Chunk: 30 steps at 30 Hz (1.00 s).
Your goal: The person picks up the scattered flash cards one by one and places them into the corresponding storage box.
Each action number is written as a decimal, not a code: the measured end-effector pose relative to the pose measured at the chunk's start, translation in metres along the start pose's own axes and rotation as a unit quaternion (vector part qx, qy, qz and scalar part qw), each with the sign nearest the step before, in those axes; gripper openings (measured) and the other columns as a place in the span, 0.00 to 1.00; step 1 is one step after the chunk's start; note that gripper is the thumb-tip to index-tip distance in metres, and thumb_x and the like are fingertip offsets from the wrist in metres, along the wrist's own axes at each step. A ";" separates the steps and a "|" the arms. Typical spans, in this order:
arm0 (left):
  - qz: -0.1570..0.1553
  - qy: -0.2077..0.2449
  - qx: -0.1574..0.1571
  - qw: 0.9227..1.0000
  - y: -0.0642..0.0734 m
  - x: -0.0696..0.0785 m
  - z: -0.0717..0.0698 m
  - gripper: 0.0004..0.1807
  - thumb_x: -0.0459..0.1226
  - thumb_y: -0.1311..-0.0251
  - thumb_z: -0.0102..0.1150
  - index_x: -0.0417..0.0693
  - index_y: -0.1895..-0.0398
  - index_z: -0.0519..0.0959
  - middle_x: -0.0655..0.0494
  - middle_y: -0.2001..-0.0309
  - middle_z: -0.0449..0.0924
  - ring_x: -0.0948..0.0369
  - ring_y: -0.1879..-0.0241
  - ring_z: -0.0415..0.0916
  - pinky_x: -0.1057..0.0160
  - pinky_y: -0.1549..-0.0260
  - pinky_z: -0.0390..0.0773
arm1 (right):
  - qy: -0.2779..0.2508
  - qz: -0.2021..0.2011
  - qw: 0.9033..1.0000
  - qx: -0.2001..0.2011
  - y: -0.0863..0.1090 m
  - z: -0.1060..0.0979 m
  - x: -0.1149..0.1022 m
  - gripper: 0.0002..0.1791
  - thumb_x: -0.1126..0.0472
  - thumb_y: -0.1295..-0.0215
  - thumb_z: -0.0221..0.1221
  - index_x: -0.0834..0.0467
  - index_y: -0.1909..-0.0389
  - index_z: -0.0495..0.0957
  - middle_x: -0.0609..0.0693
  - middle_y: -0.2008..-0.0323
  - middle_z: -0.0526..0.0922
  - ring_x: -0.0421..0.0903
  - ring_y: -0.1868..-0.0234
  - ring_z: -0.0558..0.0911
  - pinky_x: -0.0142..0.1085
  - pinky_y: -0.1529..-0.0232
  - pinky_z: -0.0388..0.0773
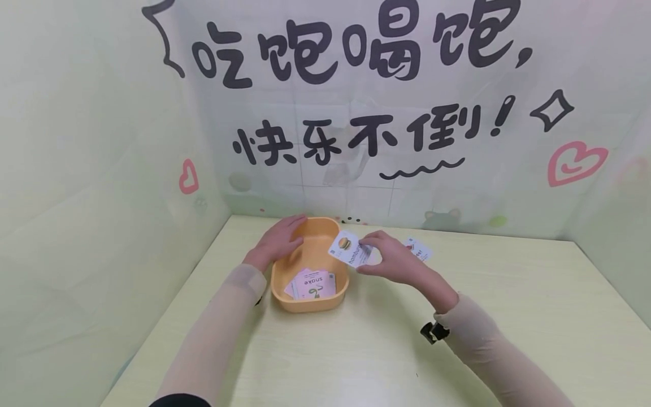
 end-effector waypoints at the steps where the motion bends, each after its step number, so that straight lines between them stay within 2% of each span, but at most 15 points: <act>1: 0.002 -0.001 0.001 1.000 0.000 0.000 0.000 0.35 0.45 0.29 0.50 0.49 0.22 0.56 0.50 0.21 0.54 0.48 0.21 0.51 0.47 0.22 0.52 | -0.003 -0.004 1.000 -0.004 -0.001 0.004 -0.004 0.35 0.51 0.40 0.68 0.64 0.35 0.73 0.62 0.34 0.72 0.58 0.36 0.75 0.54 0.34 0.74; 8: 0.013 -0.004 0.008 1.000 -0.001 0.000 0.000 0.34 0.44 0.29 0.50 0.48 0.22 0.57 0.49 0.21 0.55 0.48 0.22 0.51 0.48 0.21 0.51 | -0.014 -0.035 0.999 -0.032 -0.006 0.031 -0.025 0.35 0.53 0.41 0.69 0.62 0.34 0.73 0.58 0.34 0.72 0.55 0.36 0.75 0.50 0.33 0.75; 14: 0.024 -0.005 0.014 1.000 -0.002 0.000 0.000 0.34 0.43 0.30 0.50 0.46 0.23 0.58 0.47 0.22 0.56 0.47 0.22 0.52 0.47 0.22 0.52 | 0.003 -0.047 0.997 -0.053 -0.008 0.050 -0.037 0.37 0.52 0.43 0.71 0.62 0.34 0.73 0.57 0.36 0.74 0.52 0.37 0.76 0.47 0.33 0.75; 21: 0.031 -0.002 0.018 0.999 -0.001 0.002 -0.001 0.34 0.42 0.31 0.51 0.45 0.23 0.58 0.47 0.22 0.57 0.46 0.23 0.53 0.47 0.22 0.53 | 0.013 -0.045 0.996 -0.076 -0.009 0.066 -0.037 0.37 0.51 0.42 0.71 0.61 0.34 0.73 0.54 0.36 0.74 0.49 0.39 0.76 0.43 0.35 0.77; 30: 0.030 -0.011 0.020 0.999 -0.001 0.002 -0.001 0.34 0.42 0.31 0.51 0.45 0.23 0.58 0.46 0.22 0.56 0.46 0.23 0.53 0.46 0.22 0.53 | 0.026 -0.046 0.995 -0.082 -0.009 0.071 -0.036 0.35 0.48 0.40 0.69 0.59 0.35 0.74 0.53 0.36 0.74 0.49 0.38 0.76 0.43 0.34 0.76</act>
Point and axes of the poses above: each hand's wrist, its own y-axis away from the middle knuckle, its own z-axis out of the palm, x = y × z, the point moved 8 cm from there along -y, towards the middle knuckle
